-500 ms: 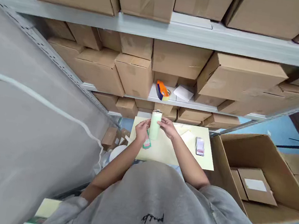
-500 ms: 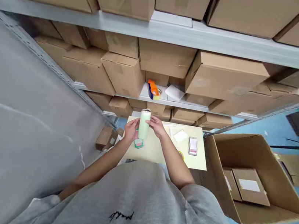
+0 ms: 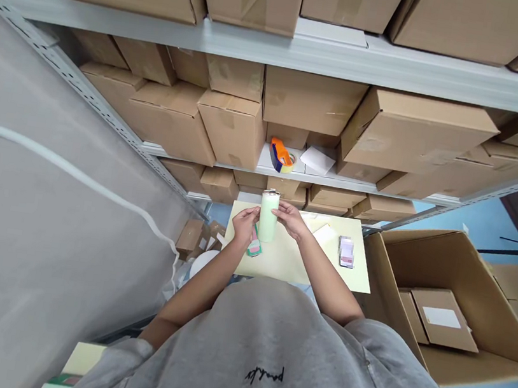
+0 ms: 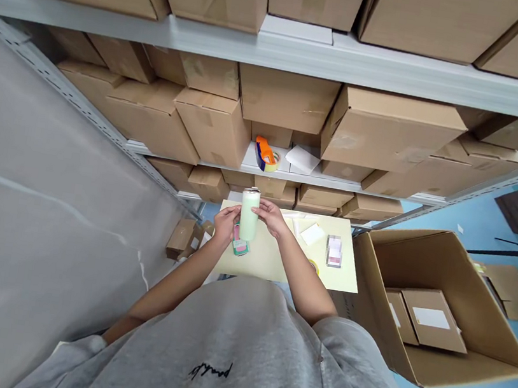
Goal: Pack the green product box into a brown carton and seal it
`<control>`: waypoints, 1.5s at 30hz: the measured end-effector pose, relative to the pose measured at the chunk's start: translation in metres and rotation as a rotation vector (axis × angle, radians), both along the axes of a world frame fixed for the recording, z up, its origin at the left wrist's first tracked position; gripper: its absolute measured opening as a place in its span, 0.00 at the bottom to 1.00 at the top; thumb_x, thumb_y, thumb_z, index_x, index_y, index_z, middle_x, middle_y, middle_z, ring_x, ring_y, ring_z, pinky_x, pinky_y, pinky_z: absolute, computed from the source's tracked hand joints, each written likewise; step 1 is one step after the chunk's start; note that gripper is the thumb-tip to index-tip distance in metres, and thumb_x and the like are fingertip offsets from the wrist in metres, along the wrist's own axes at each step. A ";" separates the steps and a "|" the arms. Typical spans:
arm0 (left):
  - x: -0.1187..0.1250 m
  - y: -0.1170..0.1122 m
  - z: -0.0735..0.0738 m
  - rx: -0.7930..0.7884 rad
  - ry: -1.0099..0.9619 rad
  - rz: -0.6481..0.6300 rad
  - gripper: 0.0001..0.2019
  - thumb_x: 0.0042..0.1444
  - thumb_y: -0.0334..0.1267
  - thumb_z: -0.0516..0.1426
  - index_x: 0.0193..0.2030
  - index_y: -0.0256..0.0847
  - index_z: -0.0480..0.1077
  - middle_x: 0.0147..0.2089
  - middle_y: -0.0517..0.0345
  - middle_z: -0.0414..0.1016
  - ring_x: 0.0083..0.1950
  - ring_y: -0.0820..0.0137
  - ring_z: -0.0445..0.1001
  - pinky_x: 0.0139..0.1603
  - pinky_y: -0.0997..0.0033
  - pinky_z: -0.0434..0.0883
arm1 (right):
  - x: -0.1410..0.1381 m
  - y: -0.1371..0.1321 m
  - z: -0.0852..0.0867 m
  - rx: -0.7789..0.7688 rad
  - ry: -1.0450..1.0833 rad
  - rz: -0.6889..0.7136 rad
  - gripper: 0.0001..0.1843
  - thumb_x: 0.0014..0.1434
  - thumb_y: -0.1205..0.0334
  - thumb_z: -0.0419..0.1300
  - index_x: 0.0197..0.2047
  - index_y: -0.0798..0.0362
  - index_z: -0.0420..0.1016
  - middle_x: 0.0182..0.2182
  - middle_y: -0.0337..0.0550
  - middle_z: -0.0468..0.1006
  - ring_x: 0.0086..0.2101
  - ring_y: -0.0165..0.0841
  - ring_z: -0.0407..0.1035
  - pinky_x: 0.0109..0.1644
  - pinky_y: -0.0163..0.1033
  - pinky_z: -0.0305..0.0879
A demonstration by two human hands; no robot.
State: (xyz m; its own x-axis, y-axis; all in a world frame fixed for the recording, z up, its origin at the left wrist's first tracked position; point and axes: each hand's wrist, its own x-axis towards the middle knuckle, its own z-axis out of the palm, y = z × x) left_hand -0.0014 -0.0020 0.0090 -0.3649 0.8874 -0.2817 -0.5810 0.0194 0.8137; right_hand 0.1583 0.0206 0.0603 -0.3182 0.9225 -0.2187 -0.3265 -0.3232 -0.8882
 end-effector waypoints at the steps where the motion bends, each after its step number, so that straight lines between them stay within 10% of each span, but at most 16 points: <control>1: 0.000 0.000 0.000 0.002 -0.004 0.000 0.17 0.39 0.43 0.76 0.30 0.36 0.79 0.34 0.51 0.83 0.33 0.69 0.80 0.40 0.66 0.78 | 0.000 0.000 0.000 -0.001 -0.002 -0.003 0.29 0.39 0.55 0.81 0.46 0.47 0.82 0.43 0.42 0.86 0.44 0.39 0.78 0.53 0.44 0.73; 45: 0.006 -0.004 0.014 -0.004 0.177 -0.017 0.18 0.48 0.51 0.72 0.34 0.37 0.82 0.36 0.49 0.83 0.36 0.67 0.80 0.35 0.71 0.74 | -0.011 -0.001 0.002 -0.021 -0.010 -0.173 0.34 0.36 0.50 0.81 0.45 0.48 0.76 0.40 0.40 0.84 0.42 0.40 0.78 0.51 0.46 0.75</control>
State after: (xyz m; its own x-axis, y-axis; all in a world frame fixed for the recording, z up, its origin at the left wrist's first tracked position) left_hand 0.0050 -0.0055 0.0230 -0.3943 0.8928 -0.2178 -0.4280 0.0313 0.9032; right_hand 0.1472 0.0196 0.0619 -0.1531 0.9585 -0.2405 -0.3703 -0.2813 -0.8853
